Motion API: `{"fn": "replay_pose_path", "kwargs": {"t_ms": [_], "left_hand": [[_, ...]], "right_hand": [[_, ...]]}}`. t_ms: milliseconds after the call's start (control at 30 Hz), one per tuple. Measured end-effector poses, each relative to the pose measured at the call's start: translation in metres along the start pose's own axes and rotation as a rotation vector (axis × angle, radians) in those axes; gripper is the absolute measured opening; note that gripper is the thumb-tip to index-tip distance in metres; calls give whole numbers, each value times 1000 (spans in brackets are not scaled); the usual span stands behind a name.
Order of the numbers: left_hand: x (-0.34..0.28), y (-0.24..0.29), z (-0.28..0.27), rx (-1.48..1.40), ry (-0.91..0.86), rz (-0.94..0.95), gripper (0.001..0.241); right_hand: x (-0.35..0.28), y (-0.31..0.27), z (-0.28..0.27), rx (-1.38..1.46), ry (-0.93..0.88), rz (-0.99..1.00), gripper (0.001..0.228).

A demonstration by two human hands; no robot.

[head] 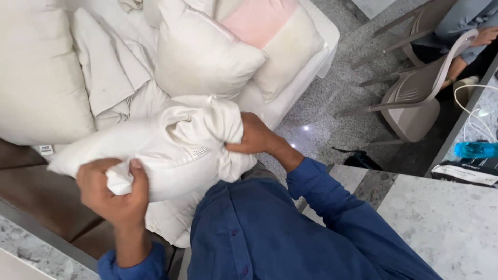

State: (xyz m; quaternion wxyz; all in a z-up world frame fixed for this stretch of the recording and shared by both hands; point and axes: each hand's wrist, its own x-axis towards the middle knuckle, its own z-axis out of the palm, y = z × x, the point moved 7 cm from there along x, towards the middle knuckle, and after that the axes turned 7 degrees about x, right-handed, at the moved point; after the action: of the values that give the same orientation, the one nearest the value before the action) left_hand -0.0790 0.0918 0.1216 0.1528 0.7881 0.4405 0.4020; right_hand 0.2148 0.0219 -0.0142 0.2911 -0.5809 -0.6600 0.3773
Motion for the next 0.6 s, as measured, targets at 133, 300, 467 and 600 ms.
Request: {"fn": "replay_pose_path", "kwargs": {"t_ms": [133, 300, 467, 600], "left_hand": [[-41, -24, 36, -35, 67, -29, 18], [-79, -27, 72, -66, 72, 30, 17], [-97, -42, 61, -87, 128, 30, 15], [-91, -56, 22, -93, 198, -42, 12]], "right_hand": [[-1, 93, 24, 633, 264, 209, 81], [-34, 161, 113, 1065, 0, 773, 93], [-59, 174, 158, 992, 1, 925, 78], [-91, 240, 113, 782, 193, 777, 63]]}}
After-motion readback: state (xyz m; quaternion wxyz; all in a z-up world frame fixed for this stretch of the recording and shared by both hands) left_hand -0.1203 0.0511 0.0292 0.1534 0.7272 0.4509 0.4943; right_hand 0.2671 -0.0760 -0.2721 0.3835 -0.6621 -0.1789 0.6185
